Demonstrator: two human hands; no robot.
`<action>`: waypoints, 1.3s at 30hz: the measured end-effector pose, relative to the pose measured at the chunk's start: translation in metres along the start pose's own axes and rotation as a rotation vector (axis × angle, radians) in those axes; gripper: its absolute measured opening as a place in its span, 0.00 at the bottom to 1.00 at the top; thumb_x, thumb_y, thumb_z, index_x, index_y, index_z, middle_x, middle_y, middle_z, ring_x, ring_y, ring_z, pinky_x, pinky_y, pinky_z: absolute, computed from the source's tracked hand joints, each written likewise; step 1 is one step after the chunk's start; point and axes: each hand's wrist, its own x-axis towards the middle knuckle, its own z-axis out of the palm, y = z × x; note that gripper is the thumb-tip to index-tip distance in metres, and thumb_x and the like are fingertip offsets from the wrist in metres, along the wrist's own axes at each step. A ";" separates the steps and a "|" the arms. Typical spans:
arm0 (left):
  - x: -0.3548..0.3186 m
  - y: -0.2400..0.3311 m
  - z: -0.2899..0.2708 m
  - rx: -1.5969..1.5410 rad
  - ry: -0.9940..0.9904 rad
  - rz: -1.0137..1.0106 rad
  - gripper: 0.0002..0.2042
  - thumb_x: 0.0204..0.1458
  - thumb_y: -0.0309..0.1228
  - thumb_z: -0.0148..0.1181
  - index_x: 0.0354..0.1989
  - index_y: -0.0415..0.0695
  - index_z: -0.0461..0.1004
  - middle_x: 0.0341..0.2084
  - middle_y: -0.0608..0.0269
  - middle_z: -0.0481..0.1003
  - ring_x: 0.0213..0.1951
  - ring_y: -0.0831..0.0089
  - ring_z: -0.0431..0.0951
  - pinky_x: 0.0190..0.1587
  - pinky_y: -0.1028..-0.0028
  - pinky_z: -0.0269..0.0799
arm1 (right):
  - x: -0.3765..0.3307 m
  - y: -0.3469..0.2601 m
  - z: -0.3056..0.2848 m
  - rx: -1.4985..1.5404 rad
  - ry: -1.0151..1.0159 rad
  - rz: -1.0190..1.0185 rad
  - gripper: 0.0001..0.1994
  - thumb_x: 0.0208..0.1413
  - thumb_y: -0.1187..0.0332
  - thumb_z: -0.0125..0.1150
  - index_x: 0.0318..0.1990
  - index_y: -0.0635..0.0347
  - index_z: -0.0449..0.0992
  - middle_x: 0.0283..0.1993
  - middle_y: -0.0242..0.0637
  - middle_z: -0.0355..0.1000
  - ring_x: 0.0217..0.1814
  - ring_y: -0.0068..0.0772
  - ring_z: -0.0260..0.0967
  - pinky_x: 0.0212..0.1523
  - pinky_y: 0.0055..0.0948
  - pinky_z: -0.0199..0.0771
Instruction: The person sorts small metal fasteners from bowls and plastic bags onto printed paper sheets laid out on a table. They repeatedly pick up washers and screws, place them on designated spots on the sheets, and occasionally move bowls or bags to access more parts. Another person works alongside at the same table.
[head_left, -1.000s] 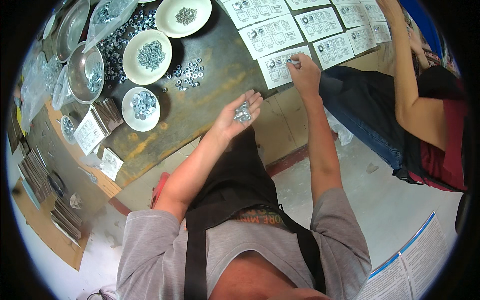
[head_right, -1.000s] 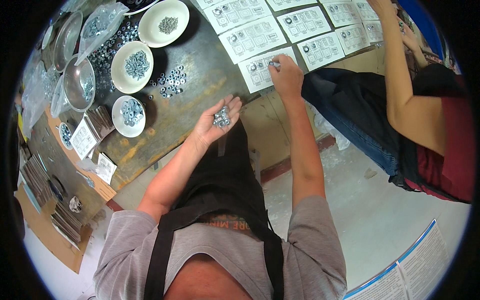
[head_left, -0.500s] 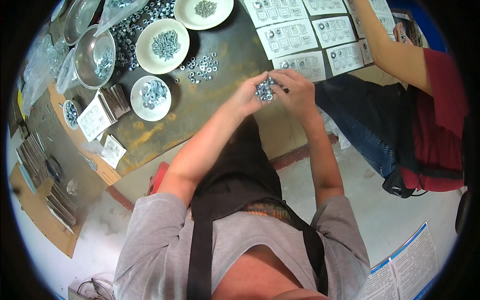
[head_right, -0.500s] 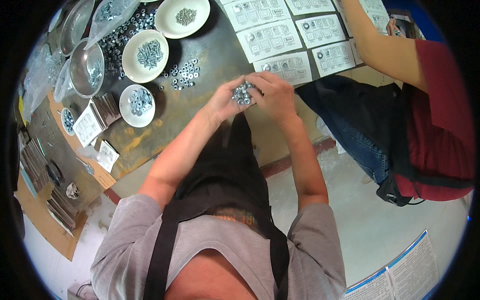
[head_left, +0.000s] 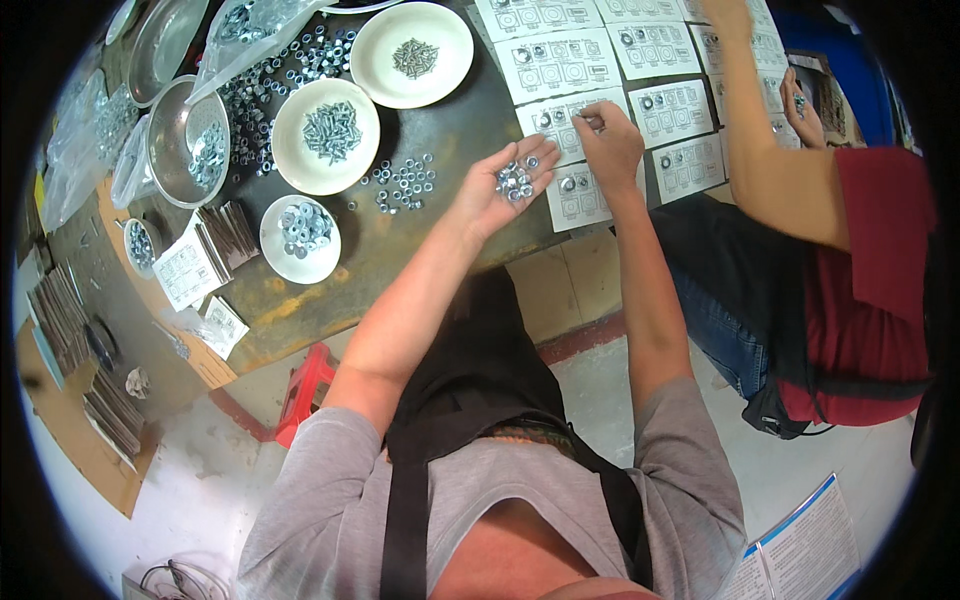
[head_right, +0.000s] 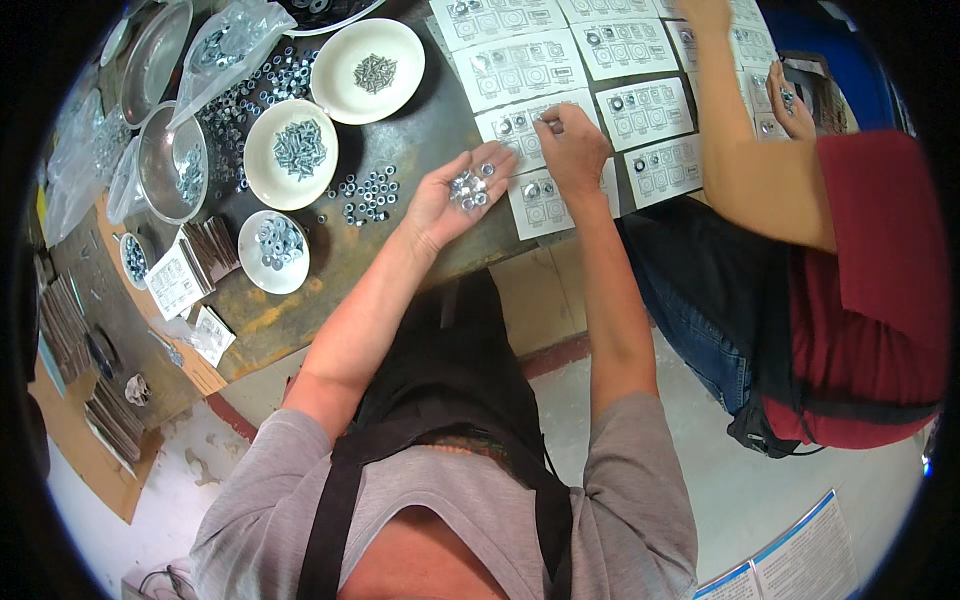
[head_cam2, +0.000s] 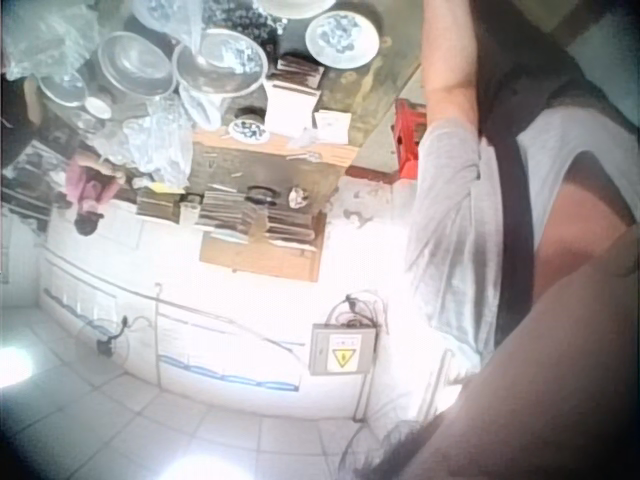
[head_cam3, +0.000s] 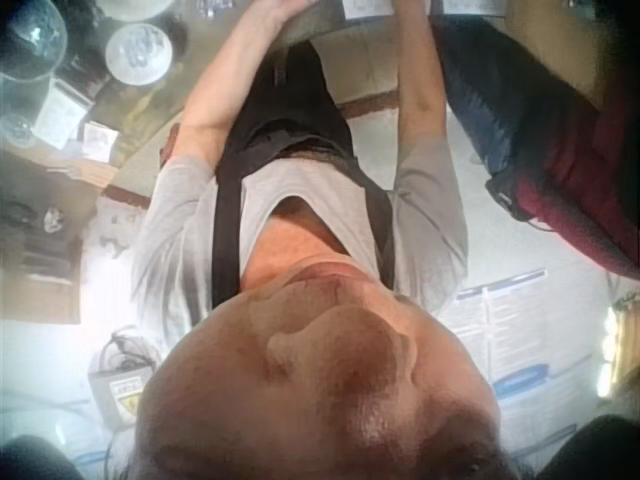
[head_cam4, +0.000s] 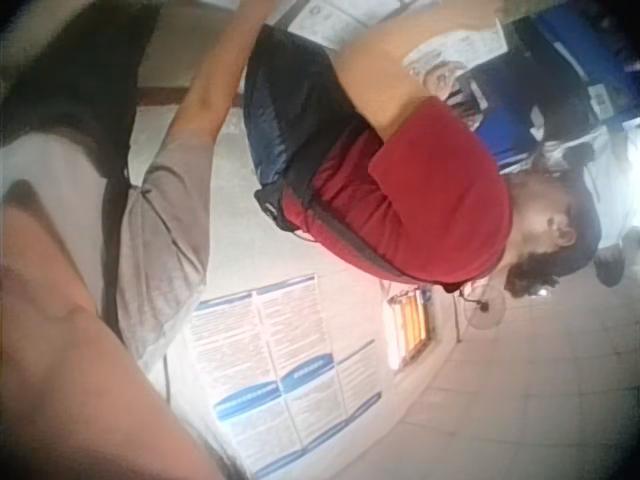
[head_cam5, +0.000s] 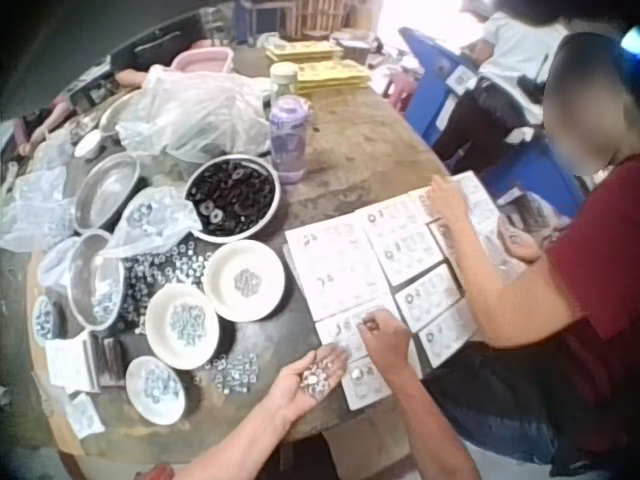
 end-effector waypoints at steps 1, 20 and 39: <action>0.002 0.001 0.000 -0.020 -0.015 0.018 0.24 0.60 0.32 0.46 0.61 0.31 0.54 0.61 0.44 0.57 0.64 0.53 0.57 0.64 0.58 0.58 | 0.002 0.004 0.003 -0.013 -0.011 -0.026 0.07 0.43 0.70 0.67 0.30 0.58 0.76 0.25 0.33 0.74 0.26 0.28 0.73 0.28 0.25 0.70; 0.026 0.001 0.021 -0.020 -0.030 -0.007 0.20 0.62 0.34 0.42 0.58 0.36 0.60 0.51 0.52 0.68 0.53 0.61 0.70 0.55 0.61 0.69 | 0.014 -0.044 -0.038 0.228 -0.430 -0.169 0.08 0.44 0.70 0.65 0.35 0.53 0.79 0.27 0.33 0.74 0.25 0.31 0.73 0.27 0.26 0.71; 0.056 0.036 0.050 -0.287 -0.095 0.178 0.22 0.62 0.33 0.38 0.63 0.39 0.54 0.62 0.50 0.57 0.65 0.57 0.54 0.64 0.55 0.52 | 0.055 -0.058 -0.022 0.219 -0.293 -0.094 0.10 0.44 0.69 0.66 0.37 0.55 0.78 0.32 0.33 0.74 0.26 0.30 0.72 0.28 0.27 0.71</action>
